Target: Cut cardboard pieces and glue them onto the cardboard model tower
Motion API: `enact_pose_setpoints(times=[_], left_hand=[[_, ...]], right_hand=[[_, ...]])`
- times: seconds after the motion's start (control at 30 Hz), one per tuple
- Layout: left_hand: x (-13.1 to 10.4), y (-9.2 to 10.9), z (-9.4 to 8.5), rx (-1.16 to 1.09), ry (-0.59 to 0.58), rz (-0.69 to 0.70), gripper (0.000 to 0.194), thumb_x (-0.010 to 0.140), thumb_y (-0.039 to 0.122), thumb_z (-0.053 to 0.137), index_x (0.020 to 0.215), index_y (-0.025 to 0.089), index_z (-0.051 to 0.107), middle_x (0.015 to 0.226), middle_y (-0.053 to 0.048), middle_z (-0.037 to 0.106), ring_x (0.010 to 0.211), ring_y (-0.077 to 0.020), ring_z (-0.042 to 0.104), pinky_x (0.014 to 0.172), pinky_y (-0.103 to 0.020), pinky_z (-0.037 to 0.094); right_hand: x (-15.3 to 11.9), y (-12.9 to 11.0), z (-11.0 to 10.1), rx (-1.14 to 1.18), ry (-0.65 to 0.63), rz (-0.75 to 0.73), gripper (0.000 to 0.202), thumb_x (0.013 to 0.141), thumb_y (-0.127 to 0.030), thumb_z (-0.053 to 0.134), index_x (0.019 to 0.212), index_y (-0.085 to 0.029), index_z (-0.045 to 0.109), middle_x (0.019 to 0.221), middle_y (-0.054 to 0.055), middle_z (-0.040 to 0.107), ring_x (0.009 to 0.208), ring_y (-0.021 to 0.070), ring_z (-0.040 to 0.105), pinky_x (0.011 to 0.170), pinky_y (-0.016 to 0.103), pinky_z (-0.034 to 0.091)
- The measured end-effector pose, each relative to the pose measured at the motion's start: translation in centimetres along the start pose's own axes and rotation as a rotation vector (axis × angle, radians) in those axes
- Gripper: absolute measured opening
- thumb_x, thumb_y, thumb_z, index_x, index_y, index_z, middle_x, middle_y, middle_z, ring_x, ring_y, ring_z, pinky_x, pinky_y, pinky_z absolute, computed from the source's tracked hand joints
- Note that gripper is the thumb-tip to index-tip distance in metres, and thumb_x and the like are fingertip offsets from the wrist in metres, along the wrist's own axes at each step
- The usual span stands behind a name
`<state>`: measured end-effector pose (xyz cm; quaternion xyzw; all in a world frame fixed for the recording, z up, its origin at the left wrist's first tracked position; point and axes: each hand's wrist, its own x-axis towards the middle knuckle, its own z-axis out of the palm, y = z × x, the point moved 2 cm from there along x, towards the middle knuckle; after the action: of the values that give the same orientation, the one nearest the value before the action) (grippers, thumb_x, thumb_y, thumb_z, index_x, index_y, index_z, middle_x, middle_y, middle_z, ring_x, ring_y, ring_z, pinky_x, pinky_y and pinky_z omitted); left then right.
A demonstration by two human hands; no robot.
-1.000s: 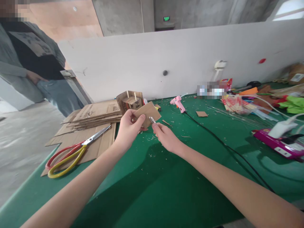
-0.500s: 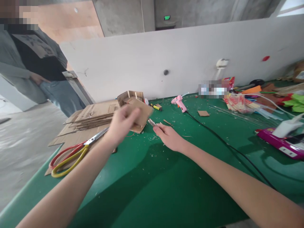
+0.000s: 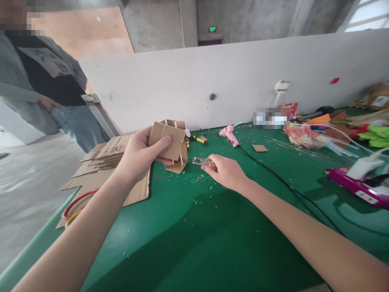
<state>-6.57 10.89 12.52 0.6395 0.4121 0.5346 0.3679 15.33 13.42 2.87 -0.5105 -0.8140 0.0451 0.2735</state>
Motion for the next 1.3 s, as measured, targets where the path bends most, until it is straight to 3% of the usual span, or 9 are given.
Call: enact_pose_setpoints(times=[0.1, 0.23, 0.43, 0.57, 0.63, 0.73, 0.87, 1.07, 1.3], left_hand=[[-0.1, -0.3, 0.3, -0.066, -0.027, -0.042, 0.036, 0.074, 0.033, 0.071, 0.101, 0.012, 0.059, 0.091, -0.01, 0.068, 0.071, -0.0224, 0.069, 0.046, -0.028, 0.06], [-0.2, -1.0, 0.9, -0.137, -0.065, -0.085, 0.034, 0.075, 0.028, 0.07, 0.102, 0.013, 0.056, 0.096, -0.01, 0.067, 0.073, -0.0218, 0.069, 0.052, -0.03, 0.062], [-0.5, -1.5, 1.7, -0.185, -0.125, -0.1, 0.038, 0.071, 0.019, 0.071, 0.105, 0.015, 0.054, 0.098, -0.009, 0.066, 0.08, -0.0229, 0.07, 0.06, -0.034, 0.063], [-0.7, -1.7, 2.1, -0.158, -0.125, -0.143, 0.038, 0.074, 0.019, 0.069, 0.108, 0.013, 0.054, 0.104, -0.011, 0.065, 0.085, -0.0257, 0.07, 0.063, -0.04, 0.063], [-0.7, -2.0, 2.4, -0.123, -0.108, -0.175, 0.036, 0.076, 0.019, 0.067, 0.108, 0.013, 0.054, 0.105, -0.011, 0.065, 0.083, -0.024, 0.07, 0.065, -0.039, 0.063], [-1.0, -2.7, 3.0, -0.098, -0.109, -0.204, 0.031, 0.078, 0.019, 0.064, 0.107, 0.013, 0.055, 0.104, -0.01, 0.067, 0.082, -0.021, 0.07, 0.067, -0.035, 0.062], [-1.6, -3.4, 4.6, -0.124, -0.158, -0.243, 0.028, 0.08, 0.017, 0.06, 0.107, 0.013, 0.057, 0.101, -0.009, 0.069, 0.082, -0.0186, 0.07, 0.072, -0.034, 0.062], [-2.1, -4.4, 5.9, -0.12, -0.086, -0.29, 0.026, 0.079, 0.013, 0.057, 0.105, 0.012, 0.058, 0.093, -0.007, 0.068, 0.076, -0.0168, 0.068, 0.072, -0.035, 0.061], [-2.4, -5.9, 6.3, -0.067, -0.072, -0.238, 0.023, 0.078, 0.015, 0.058, 0.101, 0.014, 0.056, 0.091, -0.006, 0.066, 0.076, -0.018, 0.067, 0.073, -0.038, 0.06]], right_hand=[[0.4, 0.6, -0.4, -0.104, 0.049, 0.06, 0.032, 0.092, -0.049, 0.044, 0.077, -0.021, 0.044, 0.072, -0.001, 0.058, 0.055, 0.0118, 0.048, 0.049, 0.026, 0.021], [0.6, 1.7, -1.0, -0.325, 0.127, 0.162, 0.024, 0.093, -0.043, 0.045, 0.088, -0.02, 0.052, 0.087, 0.005, 0.064, 0.071, 0.0188, 0.058, 0.048, 0.027, 0.022], [0.6, 4.5, -0.7, -0.551, 0.05, 0.224, 0.02, 0.091, -0.025, 0.047, 0.095, -0.01, 0.06, 0.095, 0.017, 0.065, 0.094, 0.0327, 0.059, 0.068, 0.037, 0.039], [0.5, 2.5, -1.2, -0.323, 0.286, -0.051, 0.023, 0.087, -0.016, 0.046, 0.107, -0.012, 0.058, 0.105, 0.015, 0.064, 0.097, 0.0284, 0.058, 0.078, 0.04, 0.043], [0.2, 0.2, -1.8, -0.124, 0.406, -0.254, 0.02, 0.088, -0.015, 0.045, 0.104, -0.014, 0.057, 0.098, 0.011, 0.065, 0.089, 0.0217, 0.059, 0.078, 0.036, 0.045], [-0.7, -2.9, -2.3, -0.003, 0.515, -0.418, 0.016, 0.09, -0.016, 0.046, 0.1, -0.015, 0.058, 0.089, 0.008, 0.065, 0.082, 0.0189, 0.059, 0.074, 0.033, 0.046], [-1.2, -4.2, -1.6, -0.093, 0.488, -0.51, 0.021, 0.092, -0.016, 0.045, 0.107, -0.012, 0.06, 0.092, 0.01, 0.066, 0.083, 0.0196, 0.06, 0.068, 0.032, 0.046], [-1.2, -3.5, -0.4, -0.2, 0.427, -0.512, 0.022, 0.095, -0.017, 0.042, 0.101, -0.013, 0.063, 0.09, 0.01, 0.067, 0.081, 0.0193, 0.06, 0.068, 0.032, 0.045], [-1.2, -3.4, 0.2, 0.148, 0.224, -0.224, 0.008, 0.089, -0.017, 0.05, 0.092, -0.018, 0.057, 0.091, 0.004, 0.061, 0.072, 0.0136, 0.056, 0.058, 0.026, 0.04]])
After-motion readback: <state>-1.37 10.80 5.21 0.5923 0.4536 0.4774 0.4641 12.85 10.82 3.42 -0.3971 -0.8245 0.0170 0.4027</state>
